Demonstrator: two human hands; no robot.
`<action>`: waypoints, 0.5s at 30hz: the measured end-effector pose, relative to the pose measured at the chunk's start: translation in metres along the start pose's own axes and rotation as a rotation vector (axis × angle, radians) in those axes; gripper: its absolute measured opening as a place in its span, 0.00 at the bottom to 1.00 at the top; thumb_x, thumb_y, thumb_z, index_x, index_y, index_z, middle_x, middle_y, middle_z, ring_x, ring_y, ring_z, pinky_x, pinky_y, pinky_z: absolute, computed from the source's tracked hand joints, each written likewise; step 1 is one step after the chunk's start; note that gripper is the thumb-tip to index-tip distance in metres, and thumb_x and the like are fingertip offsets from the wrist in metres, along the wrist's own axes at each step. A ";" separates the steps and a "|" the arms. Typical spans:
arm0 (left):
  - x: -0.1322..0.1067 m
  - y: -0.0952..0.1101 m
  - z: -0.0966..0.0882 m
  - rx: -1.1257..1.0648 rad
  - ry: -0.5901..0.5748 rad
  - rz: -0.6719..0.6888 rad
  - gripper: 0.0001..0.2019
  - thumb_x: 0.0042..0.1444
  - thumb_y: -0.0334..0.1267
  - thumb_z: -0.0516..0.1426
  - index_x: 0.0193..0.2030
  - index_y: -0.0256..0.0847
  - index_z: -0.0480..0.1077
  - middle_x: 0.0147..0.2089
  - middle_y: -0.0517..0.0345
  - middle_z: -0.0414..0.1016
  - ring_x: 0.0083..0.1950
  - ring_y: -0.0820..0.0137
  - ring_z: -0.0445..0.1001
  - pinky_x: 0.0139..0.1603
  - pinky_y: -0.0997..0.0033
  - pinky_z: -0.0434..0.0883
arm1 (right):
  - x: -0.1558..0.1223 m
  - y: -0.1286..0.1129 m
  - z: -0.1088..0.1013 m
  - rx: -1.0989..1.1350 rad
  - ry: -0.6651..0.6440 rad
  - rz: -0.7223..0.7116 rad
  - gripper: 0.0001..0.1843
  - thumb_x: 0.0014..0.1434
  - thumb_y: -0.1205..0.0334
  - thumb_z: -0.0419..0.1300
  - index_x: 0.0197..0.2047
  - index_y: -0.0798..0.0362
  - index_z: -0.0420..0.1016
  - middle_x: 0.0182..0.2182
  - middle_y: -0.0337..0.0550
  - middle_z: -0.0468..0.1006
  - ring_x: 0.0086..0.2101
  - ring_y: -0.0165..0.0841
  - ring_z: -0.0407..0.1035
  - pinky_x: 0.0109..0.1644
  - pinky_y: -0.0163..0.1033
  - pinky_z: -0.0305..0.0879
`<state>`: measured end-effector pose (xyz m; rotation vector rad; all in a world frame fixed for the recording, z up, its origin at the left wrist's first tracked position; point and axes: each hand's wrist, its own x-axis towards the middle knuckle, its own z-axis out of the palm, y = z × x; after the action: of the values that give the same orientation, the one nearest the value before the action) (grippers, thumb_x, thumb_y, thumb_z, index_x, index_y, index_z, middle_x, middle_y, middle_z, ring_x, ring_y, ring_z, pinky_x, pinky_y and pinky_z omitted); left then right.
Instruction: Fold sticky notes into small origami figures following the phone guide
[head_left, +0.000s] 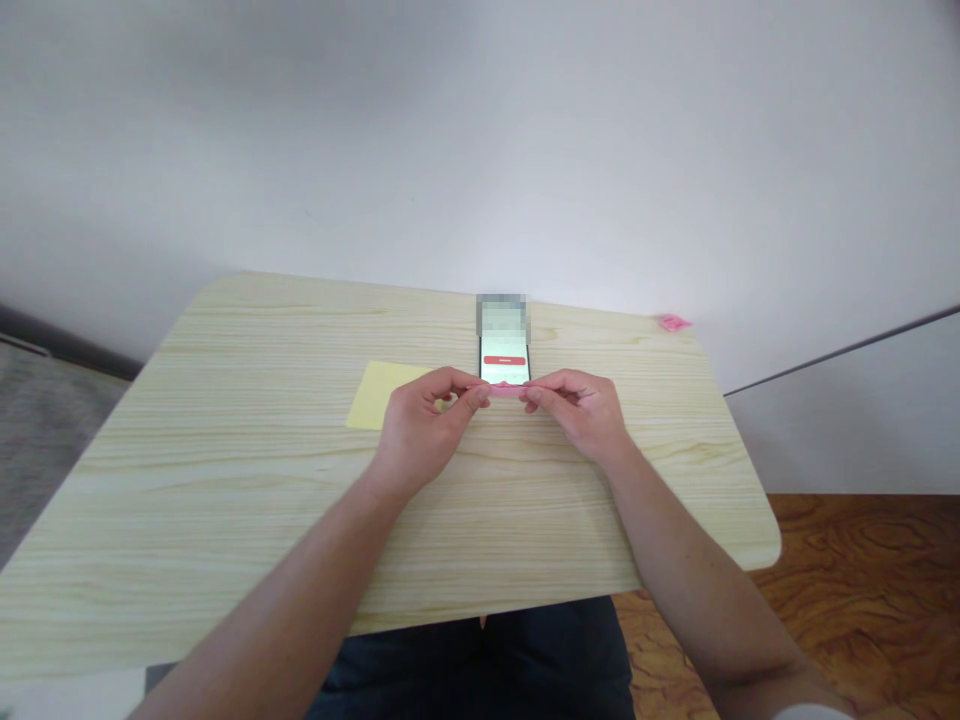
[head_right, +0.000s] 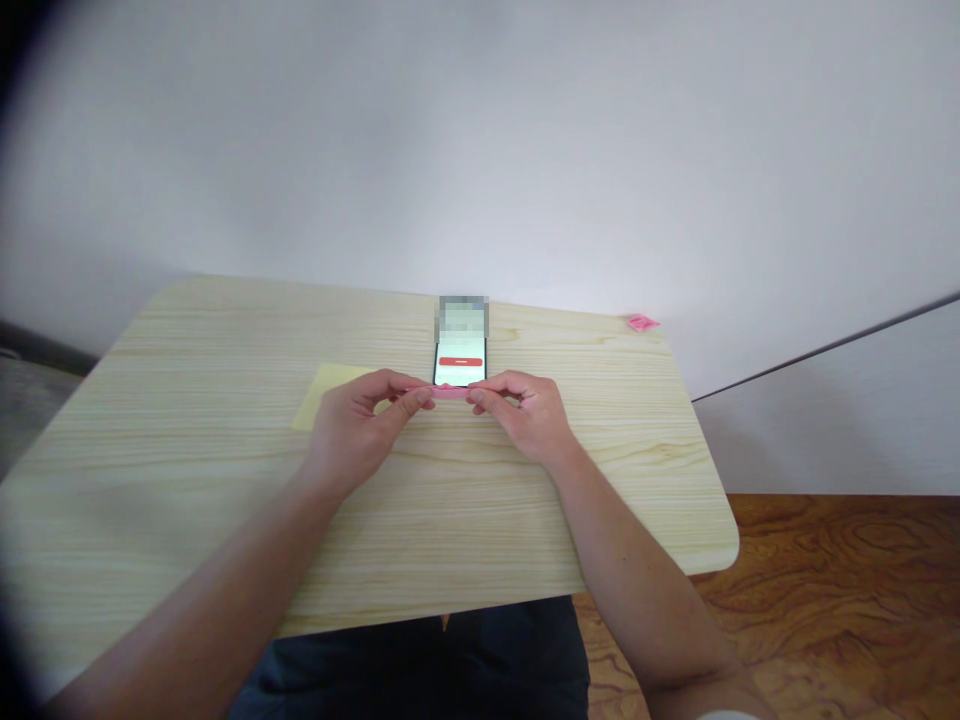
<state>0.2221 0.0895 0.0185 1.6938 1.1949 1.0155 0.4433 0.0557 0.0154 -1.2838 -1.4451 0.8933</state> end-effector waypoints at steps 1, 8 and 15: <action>0.000 0.000 0.000 -0.005 0.001 -0.006 0.08 0.61 0.44 0.63 0.38 0.44 0.81 0.37 0.61 0.84 0.41 0.68 0.79 0.45 0.67 0.72 | 0.000 0.000 0.000 0.004 0.006 -0.002 0.08 0.61 0.55 0.69 0.39 0.49 0.86 0.31 0.41 0.85 0.33 0.34 0.80 0.40 0.40 0.75; 0.000 -0.004 -0.001 -0.035 0.075 -0.003 0.10 0.61 0.46 0.64 0.43 0.44 0.81 0.40 0.58 0.85 0.42 0.66 0.79 0.48 0.64 0.73 | 0.002 0.002 -0.002 -0.012 0.075 -0.088 0.06 0.62 0.57 0.69 0.41 0.48 0.85 0.34 0.41 0.84 0.34 0.34 0.78 0.41 0.42 0.74; 0.000 -0.007 0.001 0.096 0.037 0.191 0.05 0.62 0.40 0.63 0.41 0.46 0.82 0.39 0.59 0.83 0.44 0.66 0.76 0.48 0.64 0.72 | 0.002 -0.004 -0.003 -0.123 0.021 -0.239 0.06 0.62 0.65 0.67 0.43 0.46 0.84 0.39 0.41 0.83 0.40 0.35 0.76 0.44 0.43 0.73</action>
<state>0.2211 0.0907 0.0117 1.9003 1.1369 1.1235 0.4453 0.0566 0.0201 -1.1748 -1.6185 0.6386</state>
